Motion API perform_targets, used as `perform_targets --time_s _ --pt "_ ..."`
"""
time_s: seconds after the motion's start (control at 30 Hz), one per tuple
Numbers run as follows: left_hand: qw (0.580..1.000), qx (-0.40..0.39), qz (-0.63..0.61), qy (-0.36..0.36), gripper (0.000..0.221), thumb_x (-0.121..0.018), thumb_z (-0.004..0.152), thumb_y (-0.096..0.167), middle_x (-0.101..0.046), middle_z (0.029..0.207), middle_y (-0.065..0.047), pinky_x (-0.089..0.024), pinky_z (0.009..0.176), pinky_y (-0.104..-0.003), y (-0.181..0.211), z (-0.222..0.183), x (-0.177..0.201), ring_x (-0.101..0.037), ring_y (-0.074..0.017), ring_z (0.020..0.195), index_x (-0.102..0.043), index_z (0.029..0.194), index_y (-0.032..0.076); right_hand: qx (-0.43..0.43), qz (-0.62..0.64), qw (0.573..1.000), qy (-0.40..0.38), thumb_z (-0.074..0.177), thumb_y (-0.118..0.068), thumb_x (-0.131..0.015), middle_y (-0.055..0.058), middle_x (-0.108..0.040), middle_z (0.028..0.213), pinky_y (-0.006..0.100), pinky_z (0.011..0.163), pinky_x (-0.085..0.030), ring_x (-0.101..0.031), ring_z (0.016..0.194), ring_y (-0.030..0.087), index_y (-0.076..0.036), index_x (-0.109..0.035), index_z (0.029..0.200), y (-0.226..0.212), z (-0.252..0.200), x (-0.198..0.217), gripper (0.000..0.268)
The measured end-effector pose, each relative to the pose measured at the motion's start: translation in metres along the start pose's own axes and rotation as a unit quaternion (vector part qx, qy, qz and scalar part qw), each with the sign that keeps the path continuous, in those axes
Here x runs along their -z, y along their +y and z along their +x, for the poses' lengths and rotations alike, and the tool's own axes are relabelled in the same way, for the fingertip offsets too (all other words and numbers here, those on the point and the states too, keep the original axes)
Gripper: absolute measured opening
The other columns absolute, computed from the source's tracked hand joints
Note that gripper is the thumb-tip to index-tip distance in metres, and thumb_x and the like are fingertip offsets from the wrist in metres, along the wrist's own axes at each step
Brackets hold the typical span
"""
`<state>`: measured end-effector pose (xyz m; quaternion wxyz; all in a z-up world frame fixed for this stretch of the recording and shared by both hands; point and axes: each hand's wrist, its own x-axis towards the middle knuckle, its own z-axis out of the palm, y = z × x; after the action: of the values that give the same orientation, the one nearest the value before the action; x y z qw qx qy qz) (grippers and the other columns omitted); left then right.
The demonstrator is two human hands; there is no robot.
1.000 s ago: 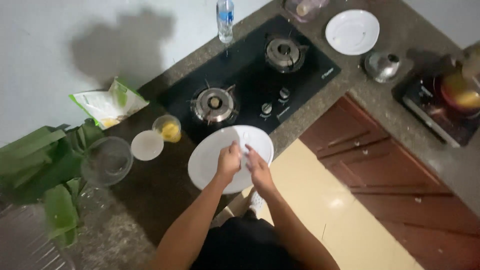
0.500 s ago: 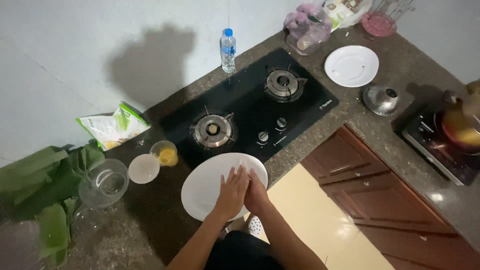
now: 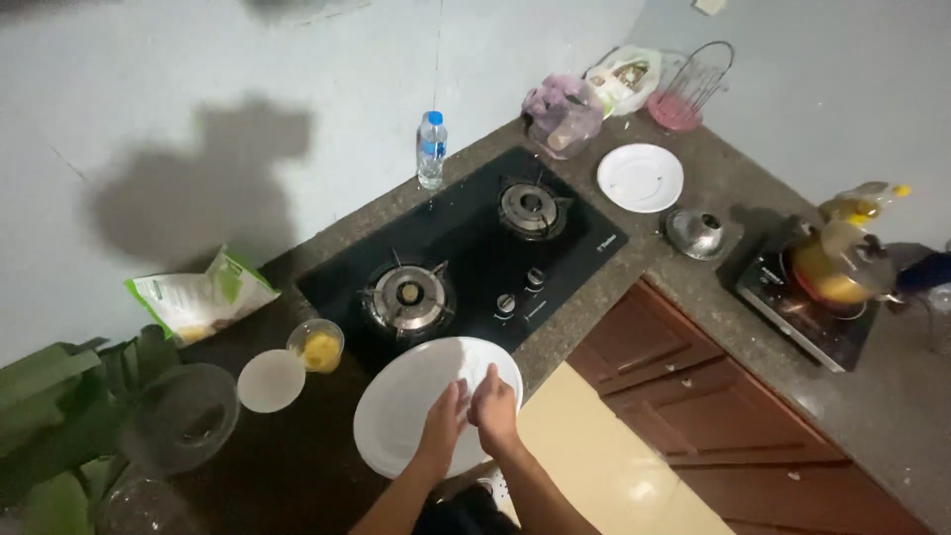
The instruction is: Preparing food by boiling water in a pot, cleaning banana leaves, and shaping small dough balls by hand.
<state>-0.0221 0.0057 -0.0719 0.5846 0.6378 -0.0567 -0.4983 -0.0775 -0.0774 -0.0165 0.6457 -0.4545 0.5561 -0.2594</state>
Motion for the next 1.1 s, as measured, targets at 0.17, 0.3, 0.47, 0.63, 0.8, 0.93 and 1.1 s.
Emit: perform_targets --time_s 0.17,0.3,0.47,0.63,0.8,0.93,1.1 --pt "0.963 -0.240 0.063 -0.103 0.074 -0.059 0.096 0.026 -0.039 0.150 -0.016 -0.042 0.105 -0.039 -0.021 0.041 0.007 -0.043 -0.0290 0.135 -0.015 0.150 0.000 0.216 -0.286 0.928 -0.102 0.103 -0.046 -0.031 0.011 -0.065 0.084 0.040 0.081 -0.044 -0.061 0.081 0.025 -0.010 -0.059 0.083 -0.005 -0.011 -0.007 0.050" --pt "0.992 -0.114 -0.054 -0.021 0.060 -0.053 0.099 0.033 -0.049 0.132 -0.020 -0.047 0.096 -0.041 0.014 0.023 0.007 -0.051 -0.0325 0.120 -0.031 0.141 -0.002 0.207 -0.311 0.909 -0.185 0.100 -0.048 -0.032 0.015 -0.048 0.152 0.043 0.119 -0.022 -0.036 0.146 0.033 -0.009 -0.051 0.145 -0.002 -0.037 -0.009 0.063" --pt "0.932 0.147 -0.289 0.160 0.062 -0.042 0.105 0.048 -0.069 0.098 -0.028 -0.056 0.077 -0.043 0.048 -0.003 0.009 -0.066 -0.0389 0.090 -0.063 0.123 -0.006 0.177 -0.227 0.935 -0.206 0.100 -0.042 -0.036 0.009 -0.040 0.158 0.034 0.122 -0.019 -0.032 0.149 0.023 -0.008 -0.051 0.145 0.007 -0.047 0.004 0.059" --pt "0.980 0.046 -0.106 0.163 0.068 -0.033 0.107 0.043 -0.061 0.064 -0.023 -0.055 0.065 -0.043 0.082 -0.031 0.007 -0.063 -0.0352 0.058 -0.060 0.071 -0.008 0.140 -0.170 0.972 -0.080 0.099 -0.041 -0.041 0.006 -0.065 0.140 0.033 0.115 -0.037 -0.053 0.137 0.021 -0.012 -0.068 0.130 -0.010 -0.054 0.009 0.051" --pt "0.989 -0.113 -0.068 0.069 0.057 -0.039 0.107 0.041 -0.035 0.055 -0.007 -0.036 0.041 -0.039 0.054 0.002 0.007 -0.041 -0.0241 0.044 -0.043 0.064 0.005 -0.034 -0.036 0.996 -0.075 0.092 -0.048 -0.051 0.009 -0.068 0.138 0.032 0.104 -0.048 -0.059 0.130 0.020 -0.013 -0.065 0.137 -0.001 -0.043 -0.001 0.059" --pt "0.967 -0.107 0.212 0.091 0.059 -0.032 0.103 0.049 -0.066 0.087 -0.017 -0.038 0.083 -0.046 0.067 -0.011 -0.014 -0.060 -0.0311 0.086 -0.057 0.079 0.001 -0.187 0.248 0.934 -0.175 0.096 -0.051 -0.044 0.019 -0.061 0.132 0.039 0.100 -0.046 -0.061 0.116 0.030 -0.008 -0.057 0.137 0.000 -0.033 -0.007 0.061" --pt "0.900 -0.162 0.404 -0.007 0.043 -0.024 0.103 0.045 -0.038 0.132 -0.009 -0.014 0.102 -0.058 0.052 -0.031 -0.021 -0.029 -0.0284 0.126 -0.036 0.124 0.010 -0.292 0.328 0.874 -0.210 0.089 -0.066 -0.046 0.017 -0.065 0.134 0.038 0.108 -0.044 -0.060 0.121 0.029 0.004 -0.060 0.135 0.010 0.005 0.009 0.085"
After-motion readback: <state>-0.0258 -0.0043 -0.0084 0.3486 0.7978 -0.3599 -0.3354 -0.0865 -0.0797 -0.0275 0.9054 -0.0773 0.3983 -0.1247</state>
